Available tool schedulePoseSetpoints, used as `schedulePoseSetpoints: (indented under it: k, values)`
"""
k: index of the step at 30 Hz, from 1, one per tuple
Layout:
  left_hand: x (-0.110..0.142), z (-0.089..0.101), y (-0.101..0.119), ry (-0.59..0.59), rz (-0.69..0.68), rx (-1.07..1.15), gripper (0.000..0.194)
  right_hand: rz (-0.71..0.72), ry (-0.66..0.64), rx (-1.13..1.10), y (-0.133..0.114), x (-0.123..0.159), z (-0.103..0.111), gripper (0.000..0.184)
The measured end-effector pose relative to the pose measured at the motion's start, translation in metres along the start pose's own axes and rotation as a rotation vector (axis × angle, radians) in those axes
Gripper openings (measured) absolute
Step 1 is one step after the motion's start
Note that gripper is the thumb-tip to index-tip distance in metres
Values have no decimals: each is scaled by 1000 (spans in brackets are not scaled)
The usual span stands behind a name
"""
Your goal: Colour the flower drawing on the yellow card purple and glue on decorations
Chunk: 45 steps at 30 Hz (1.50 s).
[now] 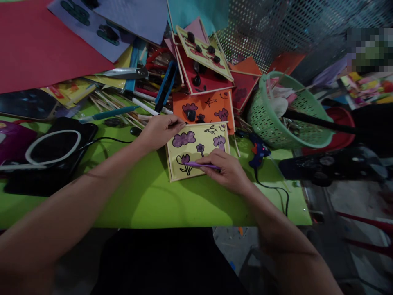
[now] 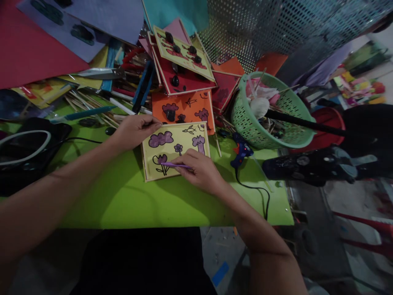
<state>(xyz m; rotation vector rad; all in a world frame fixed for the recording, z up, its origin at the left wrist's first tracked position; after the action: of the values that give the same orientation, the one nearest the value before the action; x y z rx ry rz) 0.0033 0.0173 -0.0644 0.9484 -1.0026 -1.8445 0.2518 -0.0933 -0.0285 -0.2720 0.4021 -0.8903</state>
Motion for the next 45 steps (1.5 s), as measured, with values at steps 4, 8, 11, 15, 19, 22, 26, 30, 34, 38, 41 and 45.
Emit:
schedulePoseSetpoints:
  k: [4, 8, 11, 15, 19, 22, 26, 30, 34, 38, 41, 45]
  values:
    - [0, 0, 0, 1, 4, -7, 31, -4, -5, -1, 0, 1, 2, 16]
    - [0, 0, -1, -3, 3, -7, 33, -2, 4, 1, 1, 1, 4, 14]
    - [-1, 0, -1, -9, -2, 1, 33, 14, 9, 1, 0, -1, 3, 15]
    - [-1, -1, -1, -2, -5, 7, 32, 20, 7, -18, -3, -3, 0, 15]
    - [0, -1, -1, 2, 1, 9, 34, 13, -3, -10, -3, -3, -1, 16]
    - [0, -1, -1, -3, -2, 21, 34, 21, 2, -3, -3, -3, 0, 16]
    - [0, -1, -1, -7, -3, 27, 34, 25, 6, -9, -4, -5, -1, 17]
    - [-1, -2, -3, -4, -8, 29, 37, 28, 27, 1, -3, -5, -2, 17]
    - [-1, -2, -4, -2, -6, 25, 38, 14, 18, -16, -2, -4, -4, 17]
    - [-1, -2, -4, -7, -16, 21, 36, 25, 48, -12, -1, -5, -5, 17]
    - [-1, -2, -4, -6, -11, 27, 38, 26, 66, 3, -1, -6, -5, 17]
    - [-1, -2, -5, -7, -4, 8, 38, 26, 39, -2, -2, -6, -5, 19]
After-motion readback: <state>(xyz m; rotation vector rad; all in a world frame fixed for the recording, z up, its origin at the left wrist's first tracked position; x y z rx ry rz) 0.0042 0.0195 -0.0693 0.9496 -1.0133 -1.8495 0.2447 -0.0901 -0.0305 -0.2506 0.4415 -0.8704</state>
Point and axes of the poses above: each hand's wrist, its own x-axis away from the middle knuckle, its own z-axis out of the back of the hand, y = z × x, the point moved 1 cm from there along -x, towards the middle knuckle, and after that the axes turned 11 degrees about x, right-handed, at the moved point
